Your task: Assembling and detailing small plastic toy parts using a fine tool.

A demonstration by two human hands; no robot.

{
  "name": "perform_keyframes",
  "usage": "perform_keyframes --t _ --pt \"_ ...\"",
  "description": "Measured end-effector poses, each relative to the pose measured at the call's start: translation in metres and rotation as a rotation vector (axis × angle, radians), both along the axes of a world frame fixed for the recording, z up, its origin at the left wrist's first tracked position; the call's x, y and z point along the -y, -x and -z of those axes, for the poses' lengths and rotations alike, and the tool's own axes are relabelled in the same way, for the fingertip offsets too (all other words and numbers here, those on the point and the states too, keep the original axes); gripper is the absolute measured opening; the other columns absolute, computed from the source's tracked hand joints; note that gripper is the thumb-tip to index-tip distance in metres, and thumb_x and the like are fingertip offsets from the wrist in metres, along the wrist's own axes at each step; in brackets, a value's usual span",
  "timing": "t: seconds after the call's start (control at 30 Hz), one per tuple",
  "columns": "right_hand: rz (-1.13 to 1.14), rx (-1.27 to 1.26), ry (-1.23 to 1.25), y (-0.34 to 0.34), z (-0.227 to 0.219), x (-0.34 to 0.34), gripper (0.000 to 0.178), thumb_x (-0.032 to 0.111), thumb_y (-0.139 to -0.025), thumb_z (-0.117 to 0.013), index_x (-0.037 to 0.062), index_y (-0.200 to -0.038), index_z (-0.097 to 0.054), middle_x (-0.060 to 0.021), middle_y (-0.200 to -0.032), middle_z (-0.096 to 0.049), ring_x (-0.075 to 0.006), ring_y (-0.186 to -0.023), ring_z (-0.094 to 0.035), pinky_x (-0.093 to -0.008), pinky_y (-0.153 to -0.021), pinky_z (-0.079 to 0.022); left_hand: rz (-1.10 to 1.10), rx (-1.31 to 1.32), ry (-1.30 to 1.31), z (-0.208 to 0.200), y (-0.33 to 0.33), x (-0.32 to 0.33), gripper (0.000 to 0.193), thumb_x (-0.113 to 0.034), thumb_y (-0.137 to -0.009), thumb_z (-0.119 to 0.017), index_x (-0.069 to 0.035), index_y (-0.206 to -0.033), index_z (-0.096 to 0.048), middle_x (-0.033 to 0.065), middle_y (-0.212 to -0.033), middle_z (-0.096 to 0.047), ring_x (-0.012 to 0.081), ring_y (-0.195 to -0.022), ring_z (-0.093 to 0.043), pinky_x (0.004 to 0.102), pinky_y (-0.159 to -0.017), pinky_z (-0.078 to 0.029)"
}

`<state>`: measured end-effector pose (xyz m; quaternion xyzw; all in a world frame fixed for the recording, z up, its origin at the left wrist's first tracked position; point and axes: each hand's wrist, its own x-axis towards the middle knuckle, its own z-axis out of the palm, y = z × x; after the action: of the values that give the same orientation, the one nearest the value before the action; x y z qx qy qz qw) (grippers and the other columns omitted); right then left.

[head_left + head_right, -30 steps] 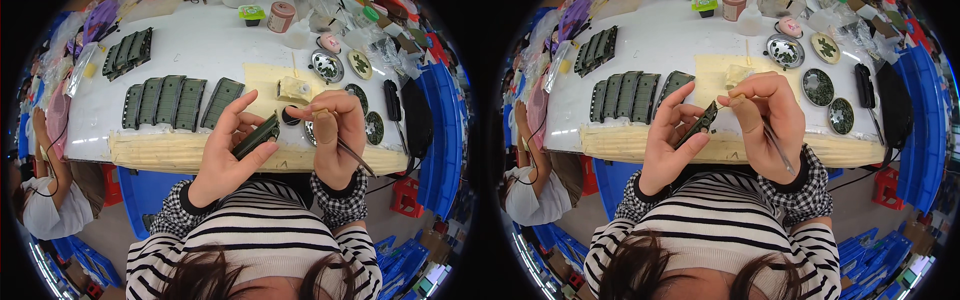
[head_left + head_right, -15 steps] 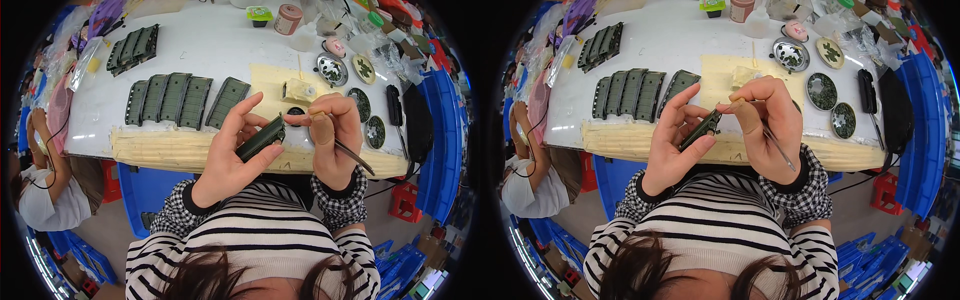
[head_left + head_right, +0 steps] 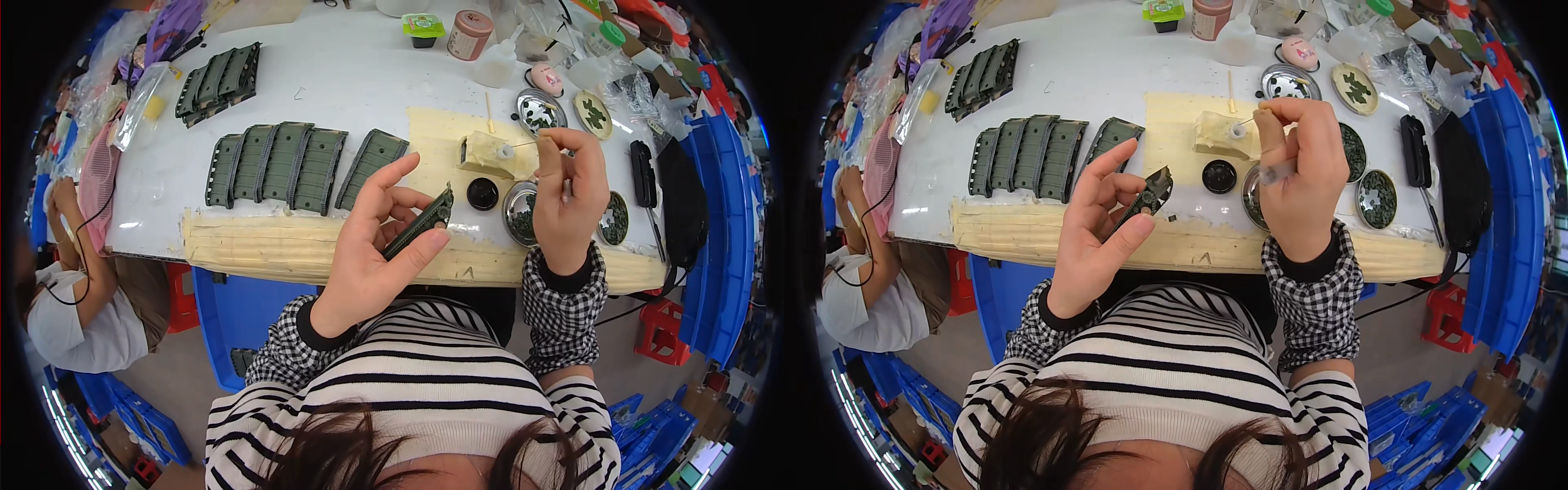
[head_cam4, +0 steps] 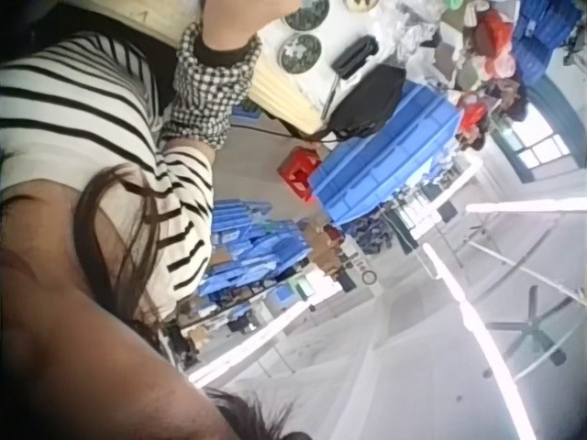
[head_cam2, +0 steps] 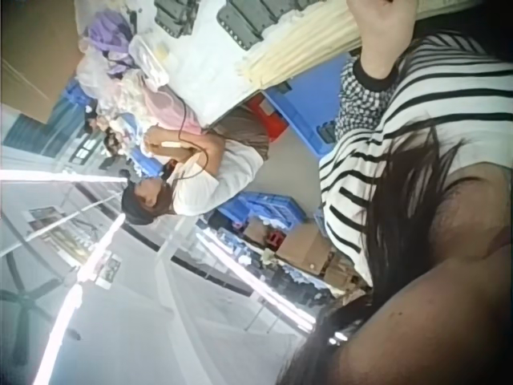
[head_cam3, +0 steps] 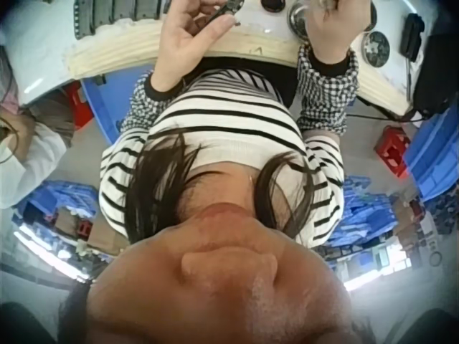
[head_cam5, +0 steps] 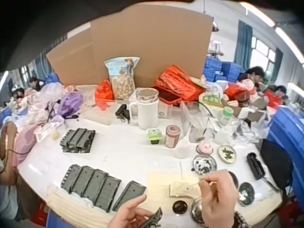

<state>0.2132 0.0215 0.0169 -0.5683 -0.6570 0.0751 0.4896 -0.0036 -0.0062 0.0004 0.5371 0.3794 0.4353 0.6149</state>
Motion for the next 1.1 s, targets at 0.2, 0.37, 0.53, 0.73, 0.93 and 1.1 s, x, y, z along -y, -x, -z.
perform_keyframes --t 0.2,0.37,0.53,0.73,0.93,1.1 --pt "0.015 0.226 0.018 -0.003 0.01 -0.005 0.016 0.003 -0.085 -0.066 0.0013 -0.1 -0.062 -0.0124 -0.089 -0.058 -0.0259 -0.071 -0.062 -0.0334 -0.057 -0.048 -0.028 0.052 -0.007 0.002 -0.002 -0.001 0.07 -0.008 -0.086 -0.07 -0.002 -0.144 -0.031 0.0075 -0.105 -0.057 0.0086 -0.087 -0.052 0.0211 -0.079 -0.044" --pt "-0.005 0.155 0.004 0.006 -0.007 0.014 0.03 0.001 -0.081 -0.07 0.0043 -0.111 -0.065 -0.0105 -0.087 -0.057 -0.0224 -0.069 -0.06 -0.031 -0.056 -0.048 -0.043 0.042 -0.021 0.001 -0.002 -0.002 0.07 -0.007 -0.086 -0.07 -0.002 -0.144 -0.031 0.0075 -0.105 -0.057 0.0081 -0.087 -0.053 0.0209 -0.078 -0.045" --pt "-0.273 0.066 0.065 0.027 -0.015 0.04 0.034 -0.002 -0.076 -0.073 0.0052 -0.109 -0.069 -0.0087 -0.086 -0.058 -0.0186 -0.067 -0.058 -0.0276 -0.054 -0.046 0.001 0.097 0.034 -0.003 -0.003 -0.001 0.066 -0.006 -0.089 -0.066 -0.002 -0.144 -0.031 0.0077 -0.106 -0.057 0.0098 -0.089 -0.054 0.0222 -0.081 -0.046" --pt "-0.236 0.044 0.046 0.021 -0.018 0.043 0.033 -0.002 -0.076 -0.074 0.0052 -0.108 -0.069 -0.0074 -0.085 -0.058 -0.0167 -0.064 -0.057 -0.0266 -0.054 -0.046 0.184 0.422 0.309 0.007 0.002 0.0 0.063 -0.041 -0.099 -0.048 0.002 -0.142 -0.033 0.0171 -0.127 -0.055 0.021 -0.102 -0.06 0.0336 -0.089 -0.049" --pt "-0.244 0.075 0.037 0.024 -0.016 0.045 0.033 -0.001 -0.077 -0.073 0.0036 -0.109 -0.068 -0.0076 -0.085 -0.059 -0.0163 -0.063 -0.06 -0.0263 -0.053 -0.046 0.316 0.57 0.233 0.018 0.002 0.0 0.051 -0.032 -0.104 -0.039 0.005 -0.139 -0.038 0.0168 -0.135 -0.052 0.0245 -0.12 -0.055 0.0365 -0.103 -0.043" --pt "-0.265 0.071 0.022 0.025 -0.017 0.044 0.034 -0.002 -0.077 -0.073 0.0024 -0.11 -0.068 -0.0084 -0.085 -0.06 -0.0172 -0.066 -0.062 -0.0268 -0.054 -0.049 0.326 0.539 0.186 0.02 0.002 0.0 0.05 -0.031 -0.104 -0.039 0.005 -0.14 -0.037 0.0167 -0.135 -0.052 0.0245 -0.122 -0.054 0.0355 -0.104 -0.042"
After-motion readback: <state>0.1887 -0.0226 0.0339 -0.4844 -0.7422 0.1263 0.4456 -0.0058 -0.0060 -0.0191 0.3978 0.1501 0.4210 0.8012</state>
